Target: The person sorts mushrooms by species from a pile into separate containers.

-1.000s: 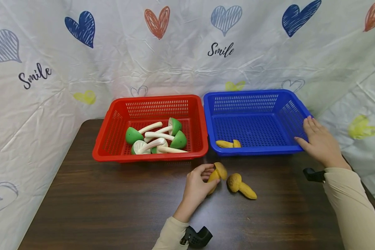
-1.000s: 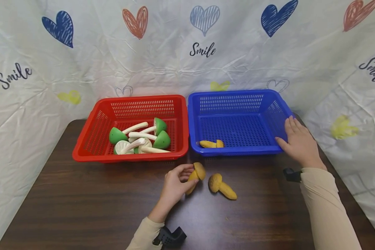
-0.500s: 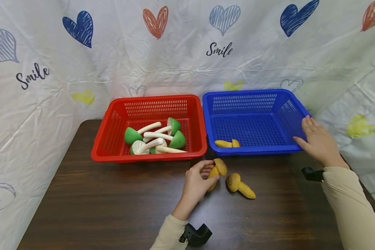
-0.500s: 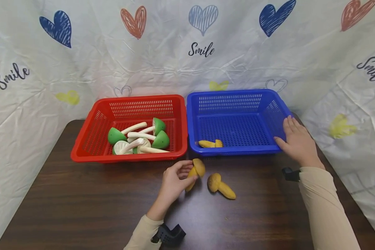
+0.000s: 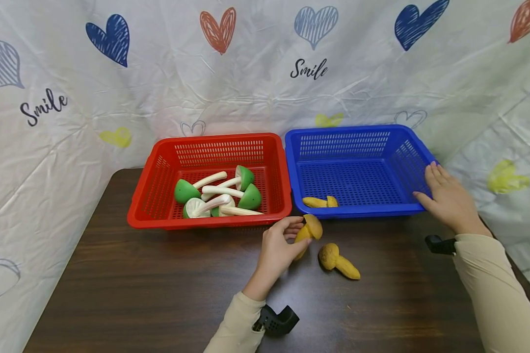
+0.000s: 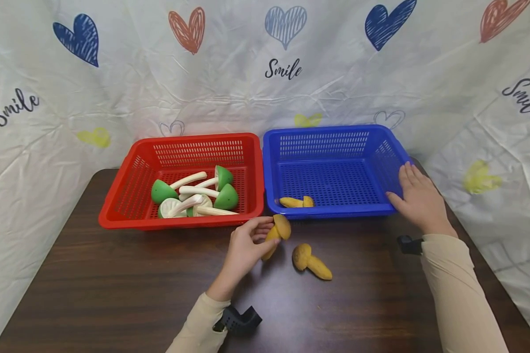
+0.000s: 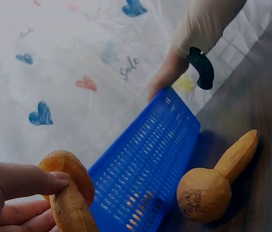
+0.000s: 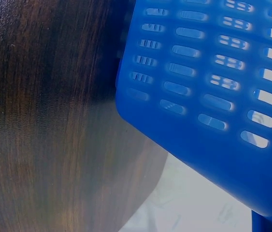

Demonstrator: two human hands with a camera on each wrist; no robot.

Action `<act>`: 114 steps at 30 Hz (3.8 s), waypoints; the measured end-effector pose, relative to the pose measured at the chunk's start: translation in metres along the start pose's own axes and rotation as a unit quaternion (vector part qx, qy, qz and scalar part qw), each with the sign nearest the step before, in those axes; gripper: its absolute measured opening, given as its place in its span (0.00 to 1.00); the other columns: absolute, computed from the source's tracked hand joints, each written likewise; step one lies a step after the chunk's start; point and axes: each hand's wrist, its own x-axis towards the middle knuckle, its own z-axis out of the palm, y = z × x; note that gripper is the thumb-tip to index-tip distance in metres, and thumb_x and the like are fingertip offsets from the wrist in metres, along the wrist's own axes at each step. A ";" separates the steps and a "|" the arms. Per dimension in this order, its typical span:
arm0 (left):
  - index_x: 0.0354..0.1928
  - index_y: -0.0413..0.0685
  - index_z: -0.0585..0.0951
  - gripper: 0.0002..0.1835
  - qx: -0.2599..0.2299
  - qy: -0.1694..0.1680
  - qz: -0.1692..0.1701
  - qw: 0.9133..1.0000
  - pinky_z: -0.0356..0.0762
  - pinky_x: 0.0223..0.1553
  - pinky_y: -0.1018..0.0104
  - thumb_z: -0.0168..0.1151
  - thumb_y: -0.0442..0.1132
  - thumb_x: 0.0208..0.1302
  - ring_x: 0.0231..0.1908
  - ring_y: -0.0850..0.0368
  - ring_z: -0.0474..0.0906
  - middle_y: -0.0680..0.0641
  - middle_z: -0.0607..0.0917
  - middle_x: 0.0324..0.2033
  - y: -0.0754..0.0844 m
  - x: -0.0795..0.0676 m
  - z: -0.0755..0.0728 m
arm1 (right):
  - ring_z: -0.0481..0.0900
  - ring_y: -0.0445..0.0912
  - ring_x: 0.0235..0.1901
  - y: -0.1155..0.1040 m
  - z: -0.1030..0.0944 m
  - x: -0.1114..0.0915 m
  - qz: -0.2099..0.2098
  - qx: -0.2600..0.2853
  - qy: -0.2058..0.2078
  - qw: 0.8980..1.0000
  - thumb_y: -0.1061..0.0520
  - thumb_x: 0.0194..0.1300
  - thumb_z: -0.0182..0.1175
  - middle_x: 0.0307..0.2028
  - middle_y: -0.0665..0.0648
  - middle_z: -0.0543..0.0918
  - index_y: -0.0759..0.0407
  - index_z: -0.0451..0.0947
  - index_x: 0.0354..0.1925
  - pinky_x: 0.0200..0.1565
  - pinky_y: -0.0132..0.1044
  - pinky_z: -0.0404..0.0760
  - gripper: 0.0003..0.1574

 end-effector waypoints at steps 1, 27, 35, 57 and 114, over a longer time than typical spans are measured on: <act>0.46 0.34 0.81 0.21 0.001 0.000 0.002 1.000 0.81 0.40 0.66 0.73 0.29 0.47 0.37 0.51 0.83 0.42 0.85 0.39 0.001 0.001 0.000 | 0.42 0.67 0.69 0.000 0.000 0.000 0.000 0.000 -0.002 1.000 0.48 0.72 0.42 0.63 0.84 0.51 0.86 0.47 0.64 0.69 0.51 0.39 0.43; 0.47 0.34 0.81 0.21 -0.019 -0.012 0.017 1.000 0.81 0.41 0.59 0.72 0.30 0.48 0.38 0.50 0.83 0.40 0.85 0.39 0.008 0.005 -0.004 | 0.40 0.66 0.69 0.004 -0.002 0.000 -0.007 0.006 -0.011 1.000 0.48 0.70 0.45 0.64 0.83 0.48 0.85 0.45 0.65 0.69 0.50 0.37 0.45; 0.47 0.33 0.80 0.21 -0.024 -0.013 0.023 0.999 0.81 0.41 0.62 0.72 0.29 0.49 0.38 0.50 0.83 0.40 0.85 0.39 0.011 0.007 -0.006 | 0.41 0.67 0.69 0.003 -0.002 -0.001 -0.010 0.006 -0.010 1.000 0.48 0.70 0.46 0.64 0.84 0.49 0.86 0.46 0.64 0.69 0.51 0.38 0.45; 0.49 0.34 0.80 0.21 -0.032 -0.010 0.013 0.999 0.79 0.42 0.70 0.71 0.30 0.50 0.41 0.49 0.82 0.40 0.84 0.42 0.020 0.027 -0.014 | 0.40 0.68 0.69 -0.001 -0.006 0.001 0.008 -0.010 -0.033 0.999 0.46 0.72 0.42 0.64 0.84 0.48 0.85 0.44 0.65 0.69 0.52 0.37 0.46; 0.53 0.40 0.78 0.22 0.058 -0.090 -0.032 0.994 0.79 0.40 0.72 0.69 0.36 0.55 0.43 0.56 0.81 0.45 0.84 0.44 0.032 0.118 0.008 | 0.42 0.68 0.69 -0.001 -0.004 -0.001 0.029 -0.010 -0.040 0.999 0.40 0.73 0.42 0.65 0.82 0.48 0.83 0.45 0.66 0.68 0.56 0.40 0.50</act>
